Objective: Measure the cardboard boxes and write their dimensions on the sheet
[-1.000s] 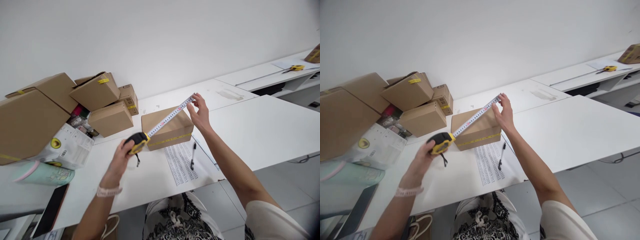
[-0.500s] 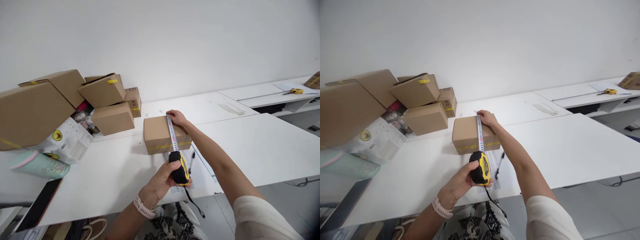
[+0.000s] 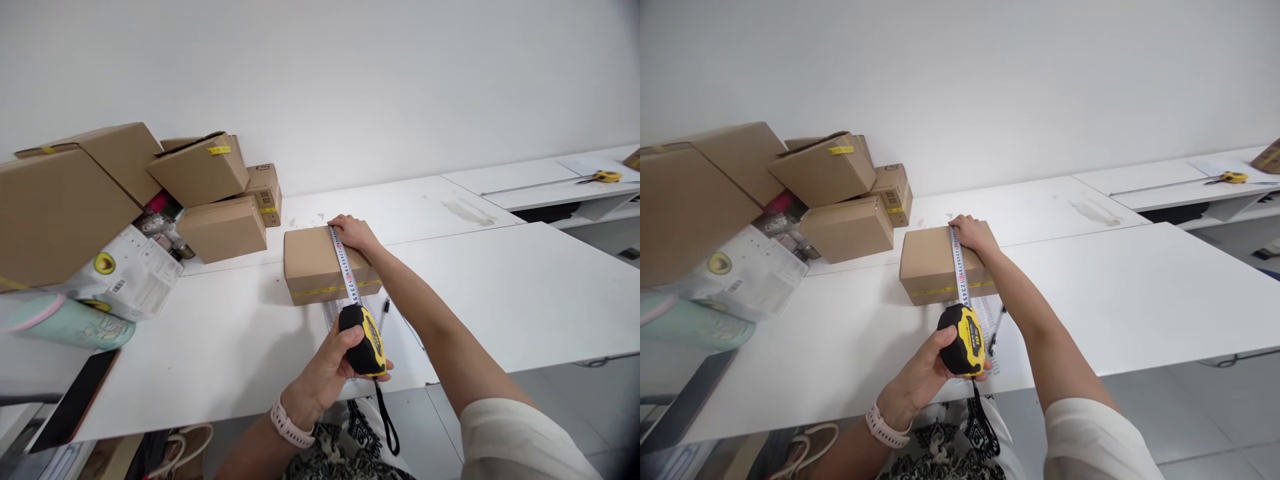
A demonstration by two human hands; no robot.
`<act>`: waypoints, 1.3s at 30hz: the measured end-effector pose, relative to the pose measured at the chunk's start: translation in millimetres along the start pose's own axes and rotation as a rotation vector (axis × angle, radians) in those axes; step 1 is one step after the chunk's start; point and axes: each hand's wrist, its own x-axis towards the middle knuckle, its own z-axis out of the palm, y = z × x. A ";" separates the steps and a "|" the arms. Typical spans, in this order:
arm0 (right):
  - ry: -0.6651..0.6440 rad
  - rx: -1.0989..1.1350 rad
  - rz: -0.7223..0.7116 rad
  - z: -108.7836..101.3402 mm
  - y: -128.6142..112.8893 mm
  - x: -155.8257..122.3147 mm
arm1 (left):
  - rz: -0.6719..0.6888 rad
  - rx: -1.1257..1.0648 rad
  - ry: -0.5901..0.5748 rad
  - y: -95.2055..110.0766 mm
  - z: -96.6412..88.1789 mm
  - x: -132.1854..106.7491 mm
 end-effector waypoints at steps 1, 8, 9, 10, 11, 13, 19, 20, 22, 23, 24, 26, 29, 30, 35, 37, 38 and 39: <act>-0.005 -0.022 -0.020 0.7 -1.1 0.7 | 0.003 -0.001 0.000 -0.9 -0.5 0.2; -0.006 -0.009 -0.054 10.7 2.4 5.0 | 0.004 0.024 0.023 -3.8 2.0 1.3; 0.001 0.014 -0.052 10.9 3.2 5.8 | 0.003 0.027 0.022 -3.2 2.6 1.4; 0.024 0.058 -0.045 9.9 4.3 6.6 | 0.005 0.033 0.018 -2.3 2.7 1.0; 0.070 0.123 -0.032 7.7 6.3 7.2 | 0.011 0.044 0.015 -1.2 2.2 -0.2; 0.249 0.276 0.014 -0.3 14.8 5.7 | 0.048 0.072 0.022 1.3 -2.1 -6.0; 0.716 0.526 0.276 -8.3 83.3 -55.4 | 0.375 0.192 0.159 13.2 -51.7 -36.2; 0.707 0.561 0.339 -1.6 94.9 -74.2 | 0.434 0.212 0.212 16.4 -64.1 -37.5; 0.569 0.624 0.428 16.2 110.2 -111.9 | 0.500 0.248 0.312 23.9 -88.6 -33.9; 0.464 0.649 0.453 24.9 113.0 -128.4 | 0.502 0.261 0.342 28.1 -99.6 -29.5; 0.354 0.666 0.462 32.0 112.5 -142.2 | 0.489 0.270 0.356 32.5 -109.2 -24.1; 0.173 0.696 0.426 37.9 103.4 -159.7 | 0.442 0.275 0.351 42.6 -122.8 -13.4; 0.060 0.758 0.308 21.8 80.3 -163.5 | 0.410 0.294 0.316 61.8 -127.7 -6.7; 0.072 0.789 0.274 11.1 72.7 -161.1 | 0.419 0.308 0.299 69.3 -125.7 -7.6; 0.281 0.798 0.148 -44.3 46.1 -146.1 | 0.533 0.374 0.213 106.5 -106.8 -19.7; 0.325 0.737 0.165 -54.8 39.9 -142.3 | 0.575 0.380 0.189 114.8 -102.2 -20.3; 0.328 0.717 0.187 -56.8 37.8 -140.9 | 0.590 0.374 0.173 116.9 -101.3 -19.2; 0.324 0.707 0.216 -56.9 36.2 -139.7 | 0.597 0.363 0.155 117.9 -101.1 -17.4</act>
